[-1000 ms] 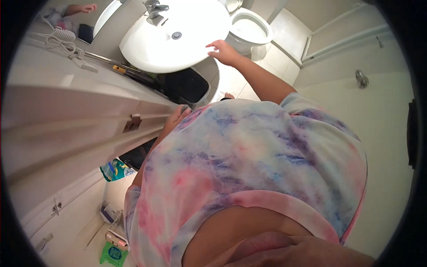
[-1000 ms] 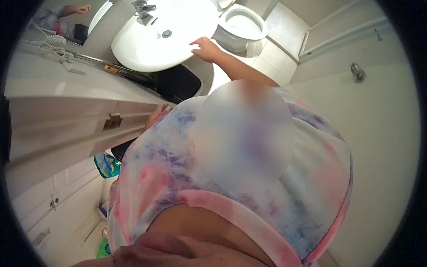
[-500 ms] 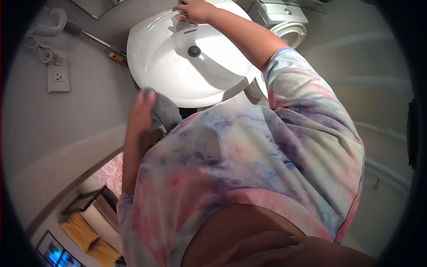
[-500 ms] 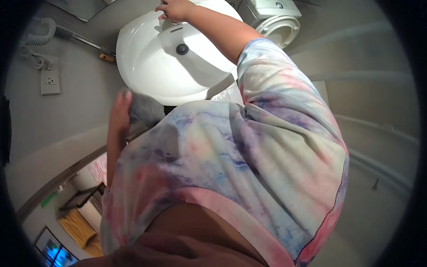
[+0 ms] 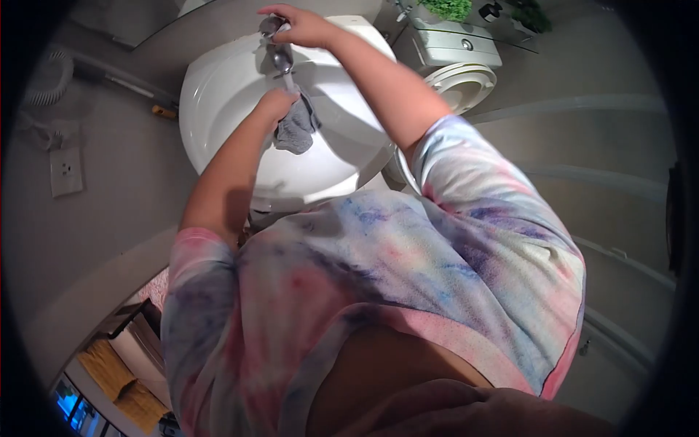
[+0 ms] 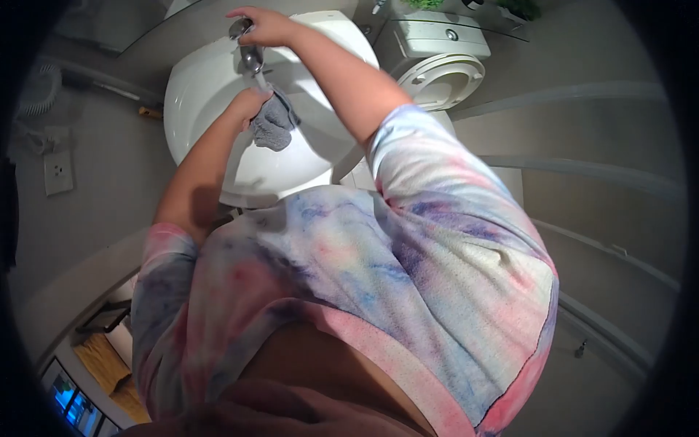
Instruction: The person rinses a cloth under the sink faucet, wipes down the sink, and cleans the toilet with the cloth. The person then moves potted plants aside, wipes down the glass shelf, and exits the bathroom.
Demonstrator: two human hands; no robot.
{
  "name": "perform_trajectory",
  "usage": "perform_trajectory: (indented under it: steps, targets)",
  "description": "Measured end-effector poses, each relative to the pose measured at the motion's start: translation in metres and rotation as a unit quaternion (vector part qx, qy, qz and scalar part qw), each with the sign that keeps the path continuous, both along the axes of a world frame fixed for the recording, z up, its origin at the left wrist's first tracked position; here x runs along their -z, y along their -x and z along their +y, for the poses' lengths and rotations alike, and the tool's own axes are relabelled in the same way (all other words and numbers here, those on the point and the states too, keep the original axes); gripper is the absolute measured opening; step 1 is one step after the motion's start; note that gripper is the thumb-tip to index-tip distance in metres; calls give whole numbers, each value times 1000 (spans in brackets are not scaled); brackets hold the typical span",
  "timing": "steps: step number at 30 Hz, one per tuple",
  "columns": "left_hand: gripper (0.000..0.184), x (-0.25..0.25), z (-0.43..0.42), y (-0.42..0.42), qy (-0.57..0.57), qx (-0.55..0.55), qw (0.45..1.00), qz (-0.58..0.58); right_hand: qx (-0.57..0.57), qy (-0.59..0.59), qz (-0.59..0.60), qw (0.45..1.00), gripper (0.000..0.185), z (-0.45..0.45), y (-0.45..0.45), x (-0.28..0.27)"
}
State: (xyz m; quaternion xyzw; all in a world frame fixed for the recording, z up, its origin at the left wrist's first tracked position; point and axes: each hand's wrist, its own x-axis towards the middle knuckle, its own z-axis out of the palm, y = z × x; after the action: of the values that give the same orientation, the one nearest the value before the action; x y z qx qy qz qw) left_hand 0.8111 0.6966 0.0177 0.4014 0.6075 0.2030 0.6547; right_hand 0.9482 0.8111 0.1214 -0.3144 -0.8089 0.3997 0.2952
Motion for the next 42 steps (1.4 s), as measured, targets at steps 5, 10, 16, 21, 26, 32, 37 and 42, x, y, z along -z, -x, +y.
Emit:
perform_trajectory:
  steps: [5,10,16,21,26,32,37,42]
  targets:
    - [36,98,23,-5,-3,-80,995,63,261,351,137,889,32,-50,2,110]
    - [41,126,1,0,74,-153,982,-85,140,436,54,887,21,-75,13,125]
    - [33,79,6,-7,-4,-95,992,81,47,336,-108,935,35,-61,-7,99]
    - [26,1,-2,6,-38,-25,999,18,88,414,29,906,41,-77,-15,147]
    - [31,-29,-23,32,-107,-223,948,-198,14,418,-2,908,43,-99,-37,172]
    - [44,53,-42,-2,113,-471,765,-424,71,538,392,743,44,-120,5,164]
    - [44,83,-41,-17,112,-491,779,-375,221,312,151,912,23,-139,41,127]
    - [37,75,-34,-41,63,-289,939,-175,374,174,-94,906,34,-99,23,145]
